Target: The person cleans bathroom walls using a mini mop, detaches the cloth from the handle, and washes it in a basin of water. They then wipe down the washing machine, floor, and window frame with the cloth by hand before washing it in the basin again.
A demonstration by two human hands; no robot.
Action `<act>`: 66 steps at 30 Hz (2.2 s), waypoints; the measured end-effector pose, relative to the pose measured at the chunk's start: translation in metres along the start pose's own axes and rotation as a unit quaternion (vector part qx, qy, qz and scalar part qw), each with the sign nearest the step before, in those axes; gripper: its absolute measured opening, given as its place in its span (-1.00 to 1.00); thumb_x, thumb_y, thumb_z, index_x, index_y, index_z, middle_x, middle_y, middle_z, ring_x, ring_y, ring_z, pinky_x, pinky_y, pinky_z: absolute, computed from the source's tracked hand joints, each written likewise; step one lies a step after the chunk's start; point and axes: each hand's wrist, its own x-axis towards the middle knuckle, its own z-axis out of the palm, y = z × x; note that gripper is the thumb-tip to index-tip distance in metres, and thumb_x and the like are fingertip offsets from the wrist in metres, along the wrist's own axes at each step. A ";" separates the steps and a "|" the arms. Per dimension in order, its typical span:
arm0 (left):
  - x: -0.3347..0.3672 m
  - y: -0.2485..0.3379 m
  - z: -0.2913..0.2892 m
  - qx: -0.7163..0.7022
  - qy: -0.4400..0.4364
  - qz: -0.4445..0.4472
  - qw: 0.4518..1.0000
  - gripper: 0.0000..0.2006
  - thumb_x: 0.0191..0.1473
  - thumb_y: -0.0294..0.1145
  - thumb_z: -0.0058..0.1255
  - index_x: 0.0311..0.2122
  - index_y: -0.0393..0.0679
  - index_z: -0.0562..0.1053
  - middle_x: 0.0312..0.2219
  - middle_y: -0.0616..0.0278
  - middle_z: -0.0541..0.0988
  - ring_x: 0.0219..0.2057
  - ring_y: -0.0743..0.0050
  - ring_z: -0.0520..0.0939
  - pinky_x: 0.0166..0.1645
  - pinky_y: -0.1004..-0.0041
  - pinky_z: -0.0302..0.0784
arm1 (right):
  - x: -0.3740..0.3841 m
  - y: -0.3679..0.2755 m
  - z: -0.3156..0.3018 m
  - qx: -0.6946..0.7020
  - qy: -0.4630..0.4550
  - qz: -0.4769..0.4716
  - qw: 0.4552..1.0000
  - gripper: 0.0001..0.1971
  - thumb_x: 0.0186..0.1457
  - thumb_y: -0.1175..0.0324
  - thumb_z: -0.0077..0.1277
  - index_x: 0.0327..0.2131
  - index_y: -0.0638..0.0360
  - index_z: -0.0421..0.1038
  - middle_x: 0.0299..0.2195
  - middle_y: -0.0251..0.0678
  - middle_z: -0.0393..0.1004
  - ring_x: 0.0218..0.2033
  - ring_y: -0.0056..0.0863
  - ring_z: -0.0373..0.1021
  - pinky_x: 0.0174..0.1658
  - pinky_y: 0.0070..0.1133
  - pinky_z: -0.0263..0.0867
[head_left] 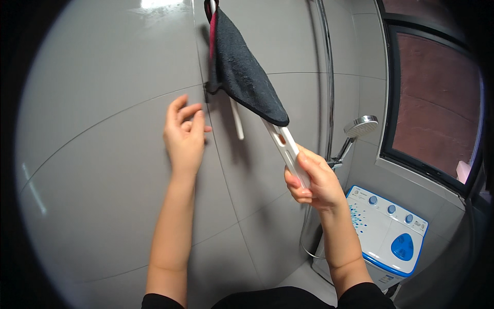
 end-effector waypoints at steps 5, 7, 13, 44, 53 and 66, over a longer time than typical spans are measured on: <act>0.010 -0.012 0.023 -0.194 -0.161 -0.072 0.965 -0.65 0.19 -0.32 -0.14 0.05 -0.21 0.30 -0.19 0.24 0.52 -0.25 0.54 0.55 -0.25 0.44 0.50 | -0.015 0.013 -0.020 0.159 -0.111 0.030 0.981 -0.53 0.34 0.13 -0.38 0.25 0.02 -0.01 -0.60 -0.30 0.23 -0.81 -0.76 -0.07 -0.79 -0.78 -0.16; 0.013 -0.018 0.029 -0.346 -0.202 -0.085 0.912 -0.72 0.22 -0.33 -0.13 -0.02 -0.21 0.37 -0.20 0.27 0.53 -0.25 0.56 0.54 -0.17 0.46 0.46 | -0.019 0.020 -0.026 0.257 -0.139 0.046 0.955 -0.54 0.34 0.11 -0.42 0.25 -0.02 -0.03 -0.58 -0.27 0.22 -0.81 -0.76 -0.07 -0.79 -0.79 -0.16; 0.014 -0.012 0.042 -0.248 -0.067 -0.062 0.964 -0.83 0.25 -0.35 -0.16 -0.16 -0.17 0.43 -0.28 0.35 0.54 -0.29 0.62 0.52 -0.12 0.55 0.42 | -0.028 0.032 -0.042 0.368 -0.138 0.064 0.918 -0.56 0.34 0.06 -0.45 0.25 -0.22 -0.02 -0.58 -0.30 0.19 -0.80 -0.75 -0.05 -0.80 -0.80 -0.13; 0.018 0.002 0.002 0.279 -0.003 0.219 0.935 -0.84 -0.07 -0.59 -0.12 -0.33 -0.30 0.47 -0.57 -0.02 0.51 -0.52 0.06 0.55 -0.38 0.26 0.42 | -0.010 0.035 -0.030 0.027 0.114 0.033 0.993 -0.56 0.29 0.13 -0.22 0.19 -0.03 0.16 -0.59 -0.38 0.27 -0.78 -0.76 -0.02 -0.73 -0.79 -0.15; 0.015 -0.016 0.007 0.304 0.004 0.249 0.920 -0.83 -0.07 -0.60 -0.08 -0.30 -0.26 0.47 -0.55 -0.04 0.52 -0.49 -0.02 0.56 -0.35 0.19 0.43 | -0.011 0.028 -0.024 0.069 0.099 0.049 0.991 -0.61 0.30 0.13 -0.24 0.14 -0.01 0.18 -0.60 -0.37 0.28 -0.78 -0.75 -0.01 -0.74 -0.78 -0.15; 0.017 0.011 0.023 0.156 -0.028 0.241 0.957 -0.69 -0.02 -0.39 0.12 -0.15 -0.28 0.48 -0.50 0.29 0.41 -0.64 0.65 0.34 -0.52 0.58 0.33 | 0.100 0.083 0.016 -0.491 0.255 -0.376 0.744 -0.54 0.21 0.38 -0.14 0.18 0.20 0.18 -0.35 0.07 0.50 -0.36 -0.06 0.48 -0.28 -0.32 0.35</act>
